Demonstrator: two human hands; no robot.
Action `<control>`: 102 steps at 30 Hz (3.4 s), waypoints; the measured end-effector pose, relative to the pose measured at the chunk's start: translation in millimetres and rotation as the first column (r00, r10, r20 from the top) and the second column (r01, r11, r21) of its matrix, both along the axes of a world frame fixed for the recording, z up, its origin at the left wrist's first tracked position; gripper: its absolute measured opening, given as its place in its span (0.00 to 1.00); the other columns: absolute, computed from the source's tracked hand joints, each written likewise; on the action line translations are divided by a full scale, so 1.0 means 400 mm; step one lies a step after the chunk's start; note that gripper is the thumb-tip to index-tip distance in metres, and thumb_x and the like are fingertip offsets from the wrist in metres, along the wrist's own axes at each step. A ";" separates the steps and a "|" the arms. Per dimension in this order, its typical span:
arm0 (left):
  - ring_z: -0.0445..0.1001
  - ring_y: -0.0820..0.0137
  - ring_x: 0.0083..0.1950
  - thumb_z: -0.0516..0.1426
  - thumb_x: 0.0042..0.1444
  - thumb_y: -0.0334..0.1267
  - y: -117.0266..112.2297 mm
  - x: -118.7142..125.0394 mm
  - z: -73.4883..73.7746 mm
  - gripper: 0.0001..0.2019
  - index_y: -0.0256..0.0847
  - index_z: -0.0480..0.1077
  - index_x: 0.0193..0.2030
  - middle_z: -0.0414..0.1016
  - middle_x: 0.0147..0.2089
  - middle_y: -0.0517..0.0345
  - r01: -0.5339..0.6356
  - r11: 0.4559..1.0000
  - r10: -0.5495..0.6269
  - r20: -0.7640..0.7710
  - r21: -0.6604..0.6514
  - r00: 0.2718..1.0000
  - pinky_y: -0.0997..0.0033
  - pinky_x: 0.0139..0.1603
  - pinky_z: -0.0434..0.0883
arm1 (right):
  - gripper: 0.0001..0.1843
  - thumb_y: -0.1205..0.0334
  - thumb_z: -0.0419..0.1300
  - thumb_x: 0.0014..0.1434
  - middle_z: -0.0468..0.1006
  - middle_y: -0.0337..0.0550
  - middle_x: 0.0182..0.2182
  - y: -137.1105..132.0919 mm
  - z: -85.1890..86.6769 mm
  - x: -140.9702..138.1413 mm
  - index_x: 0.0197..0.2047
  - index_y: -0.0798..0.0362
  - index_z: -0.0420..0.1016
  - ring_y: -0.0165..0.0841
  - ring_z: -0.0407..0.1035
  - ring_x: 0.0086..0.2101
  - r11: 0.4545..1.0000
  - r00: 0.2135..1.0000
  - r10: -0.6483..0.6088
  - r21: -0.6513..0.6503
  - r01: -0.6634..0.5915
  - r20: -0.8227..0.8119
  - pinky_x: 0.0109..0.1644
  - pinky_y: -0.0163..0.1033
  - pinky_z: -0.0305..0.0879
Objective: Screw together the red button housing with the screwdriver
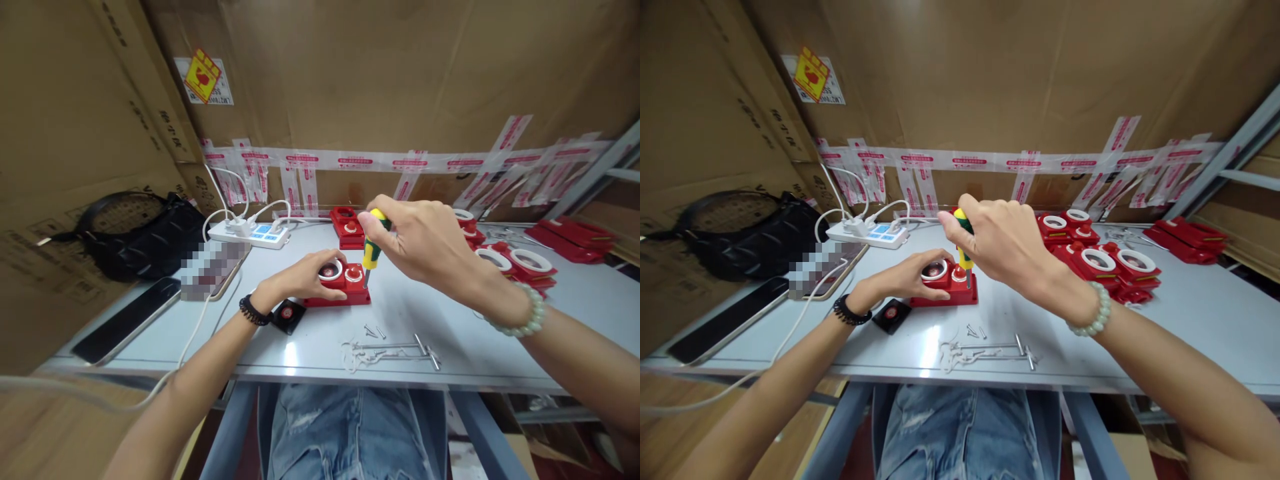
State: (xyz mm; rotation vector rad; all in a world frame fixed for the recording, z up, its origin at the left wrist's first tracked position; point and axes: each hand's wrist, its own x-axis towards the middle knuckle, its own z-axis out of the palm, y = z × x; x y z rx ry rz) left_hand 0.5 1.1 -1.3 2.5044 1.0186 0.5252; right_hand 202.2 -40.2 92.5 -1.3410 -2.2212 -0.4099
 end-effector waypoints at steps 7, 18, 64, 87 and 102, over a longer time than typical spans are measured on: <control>0.71 0.64 0.45 0.63 0.47 0.50 0.001 -0.001 -0.001 0.27 0.43 0.62 0.51 0.71 0.48 0.54 0.006 1.000 -0.006 -0.006 0.008 1.000 0.64 0.47 0.67 | 0.18 0.52 0.51 0.63 0.80 0.45 0.40 0.005 -0.001 0.026 0.48 0.54 0.73 0.32 0.72 0.35 0.902 0.894 0.417 -0.045 -0.429 -0.162 0.37 0.37 0.63; 0.71 0.64 0.44 0.64 0.46 0.51 -0.001 -0.001 0.002 0.27 0.44 0.62 0.50 0.72 0.48 0.54 -0.003 1.000 0.003 -0.002 -0.012 1.000 0.65 0.46 0.68 | 0.23 0.57 0.43 0.65 0.79 0.47 0.41 -0.012 0.026 0.044 0.60 0.55 0.61 0.35 0.72 0.37 0.948 0.959 0.277 -0.178 -0.263 0.058 0.36 0.38 0.60; 0.70 0.65 0.43 0.63 0.47 0.50 -0.006 0.001 0.007 0.27 0.44 0.62 0.51 0.71 0.46 0.55 -0.013 1.000 0.012 -0.012 -0.017 1.000 0.64 0.45 0.68 | 0.20 0.52 0.62 0.54 0.77 0.44 0.43 0.018 0.017 0.048 0.47 0.52 0.71 0.33 0.71 0.39 0.795 0.774 0.496 -0.152 -0.587 -0.394 0.42 0.39 0.68; 0.70 0.65 0.43 0.64 0.46 0.50 -0.008 0.002 0.006 0.26 0.43 0.64 0.50 0.71 0.47 0.55 -0.011 0.999 0.013 0.050 -0.048 0.999 0.66 0.44 0.67 | 0.21 0.49 0.59 0.53 0.58 0.33 0.16 0.020 0.011 0.052 0.18 0.51 0.56 0.25 0.49 0.20 0.990 0.943 0.132 0.001 -0.139 -0.304 0.24 0.36 0.46; 0.67 0.54 0.57 0.67 0.40 0.50 -0.003 -0.062 0.002 0.51 0.46 0.43 0.67 0.64 0.60 0.47 -0.063 0.973 0.065 0.000 -0.224 0.998 0.54 0.57 0.66 | 0.18 0.51 0.60 0.54 0.66 0.35 0.18 0.073 -0.060 0.081 0.23 0.52 0.61 0.25 0.58 0.21 0.987 0.789 0.147 0.041 -0.153 -0.596 0.24 0.34 0.51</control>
